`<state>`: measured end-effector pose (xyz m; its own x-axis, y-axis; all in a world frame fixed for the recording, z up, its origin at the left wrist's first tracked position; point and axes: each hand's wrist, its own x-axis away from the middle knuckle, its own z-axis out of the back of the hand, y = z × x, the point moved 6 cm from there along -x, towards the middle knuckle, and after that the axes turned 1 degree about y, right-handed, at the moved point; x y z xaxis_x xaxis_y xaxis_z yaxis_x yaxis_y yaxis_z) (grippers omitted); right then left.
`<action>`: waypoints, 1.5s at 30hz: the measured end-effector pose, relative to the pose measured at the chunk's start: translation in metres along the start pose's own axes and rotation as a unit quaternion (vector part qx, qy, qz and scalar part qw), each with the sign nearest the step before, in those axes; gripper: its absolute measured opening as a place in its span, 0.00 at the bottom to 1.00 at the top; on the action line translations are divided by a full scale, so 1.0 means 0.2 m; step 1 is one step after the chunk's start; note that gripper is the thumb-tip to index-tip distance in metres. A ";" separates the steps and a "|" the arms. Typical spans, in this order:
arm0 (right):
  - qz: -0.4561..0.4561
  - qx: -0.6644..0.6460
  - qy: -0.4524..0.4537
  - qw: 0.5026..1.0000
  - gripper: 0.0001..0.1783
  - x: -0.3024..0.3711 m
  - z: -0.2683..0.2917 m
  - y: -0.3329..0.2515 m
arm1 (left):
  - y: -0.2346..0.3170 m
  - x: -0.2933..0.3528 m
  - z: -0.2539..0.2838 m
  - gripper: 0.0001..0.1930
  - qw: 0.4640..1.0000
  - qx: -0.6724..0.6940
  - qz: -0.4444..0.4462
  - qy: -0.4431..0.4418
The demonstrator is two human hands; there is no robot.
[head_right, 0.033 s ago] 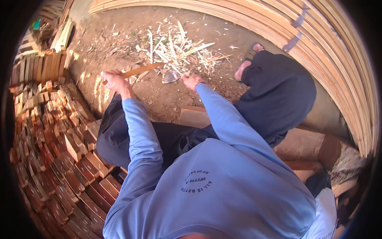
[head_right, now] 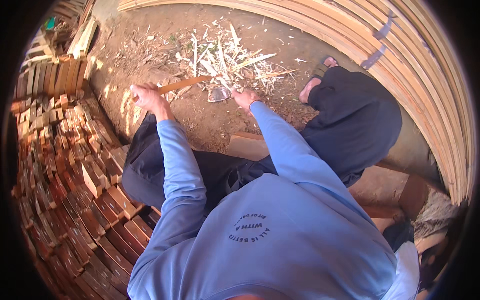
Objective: The person shaves a piece of wood using a hatchet while sitting.
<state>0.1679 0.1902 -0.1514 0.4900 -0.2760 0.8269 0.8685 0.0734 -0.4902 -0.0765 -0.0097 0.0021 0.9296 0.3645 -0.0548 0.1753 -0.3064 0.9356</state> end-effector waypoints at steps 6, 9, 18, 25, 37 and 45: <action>0.040 -0.077 0.000 0.996 0.39 -0.04 -0.03 0.08 | 0.05 0.06 0.08 0.19 0.998 0.010 -0.031 -0.060; -0.027 -0.020 -0.010 0.999 0.39 -0.01 -0.03 0.16 | 0.04 0.08 0.07 0.19 1.000 -0.003 -0.006 -0.023; -0.028 -0.042 -0.036 0.998 0.39 -0.02 -0.03 0.17 | 0.04 0.07 0.05 0.21 0.999 -0.010 -0.022 -0.021; -0.003 -0.034 -0.049 0.998 0.38 -0.02 0.00 0.03 | 0.05 0.09 0.06 0.22 0.999 0.010 -0.022 -0.041; -0.003 -0.055 -0.041 0.998 0.39 -0.05 -0.03 0.07 | 0.07 0.08 0.09 0.22 0.999 -0.013 -0.015 -0.034; -0.044 -0.018 -0.033 0.998 0.39 -0.01 -0.06 0.15 | 0.08 0.09 0.07 0.20 0.999 0.013 -0.025 -0.033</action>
<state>0.1928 0.1813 -0.1718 0.4176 -0.2161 0.8825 0.9053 0.0164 -0.4244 -0.0518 -0.0191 0.0110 0.9387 0.3217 -0.1240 0.2287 -0.3117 0.9222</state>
